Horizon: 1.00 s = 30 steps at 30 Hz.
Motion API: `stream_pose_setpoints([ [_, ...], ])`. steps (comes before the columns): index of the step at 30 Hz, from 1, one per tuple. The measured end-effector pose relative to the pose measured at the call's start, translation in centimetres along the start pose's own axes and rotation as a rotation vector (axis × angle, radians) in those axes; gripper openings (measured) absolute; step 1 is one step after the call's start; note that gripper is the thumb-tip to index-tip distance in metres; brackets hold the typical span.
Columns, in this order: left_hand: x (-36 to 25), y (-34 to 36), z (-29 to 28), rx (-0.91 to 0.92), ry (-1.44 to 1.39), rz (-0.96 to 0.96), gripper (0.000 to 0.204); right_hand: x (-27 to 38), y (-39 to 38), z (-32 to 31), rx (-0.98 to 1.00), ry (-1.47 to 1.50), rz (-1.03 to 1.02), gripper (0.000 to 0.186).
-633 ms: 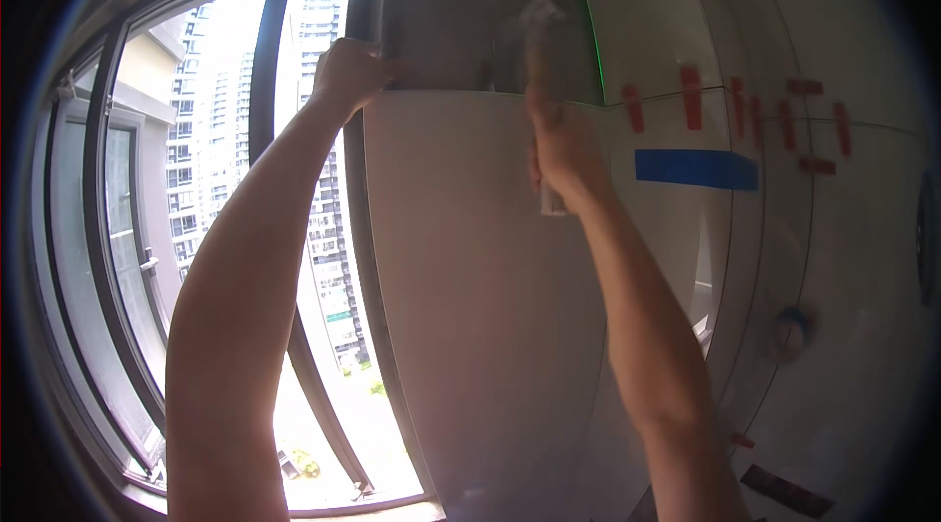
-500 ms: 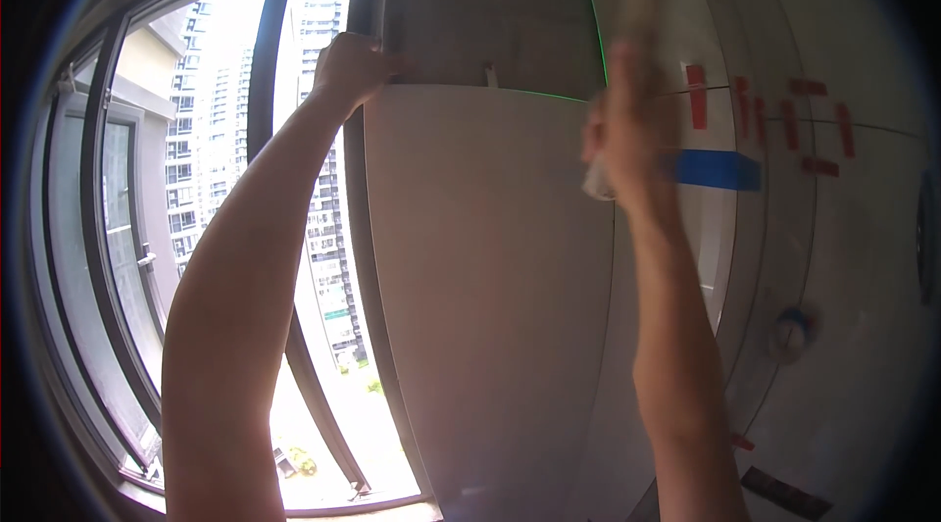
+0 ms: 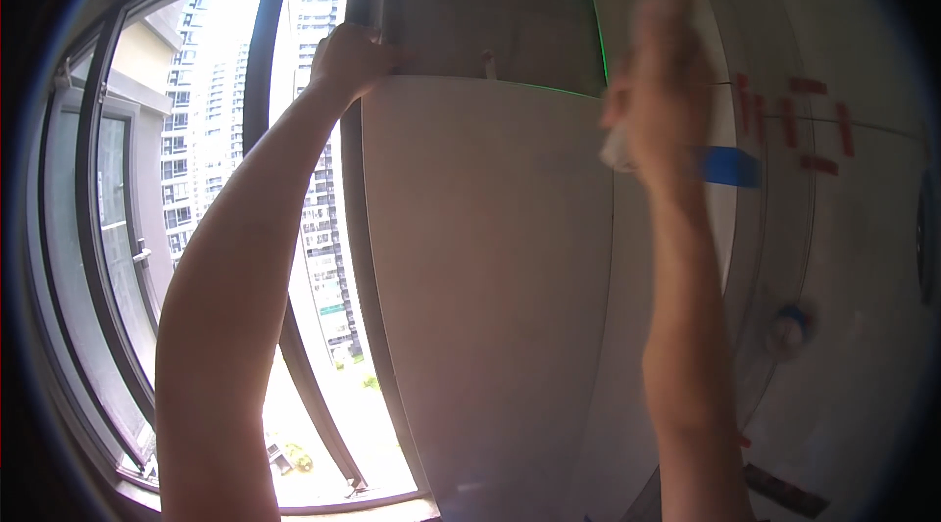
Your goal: The person installs a wall tile by tapping it with a mallet, marks a separate tile using a tape measure and pencil, and ત્યારબાદ cuts it using a hand-held tile cutter.
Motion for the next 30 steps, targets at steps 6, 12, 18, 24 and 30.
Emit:
stream_pose_setpoints([
  [6, -0.1, 1.1, 0.3, -0.087, -0.022, -0.006, 0.062, -7.5, -3.2, 5.3, -0.286, -0.378, -0.27, 0.058],
  [12, 0.8, 0.7, 0.2, -0.051, 0.009, -0.004, 0.066, -3.8, 2.3, 2.9, 0.231, 0.023, 0.219, 0.062],
  [18, -0.2, 0.9, 0.0, -0.004, 0.039, -0.033, 0.065, -0.3, -0.1, -3.6, -0.274, 0.243, -0.161, 0.063],
  [24, 0.6, 0.5, 0.6, -0.191, 0.091, 0.001, 0.063, -8.8, 1.9, 6.1, 0.24, -0.154, 0.259, 0.061],
  [30, 1.3, 1.1, 0.1, -0.053, 0.095, -0.025, 0.066, 0.6, 1.2, -2.9, -0.113, 0.096, -0.111, 0.061],
])
Point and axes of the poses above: each hand's wrist, its own y-axis towards the middle knuckle, its own z-axis out of the palm, x = y × z, the point moved 5 cm from there along y, towards the middle knuckle, and after that the axes turned 10 degrees about x, right-handed, at the moved point
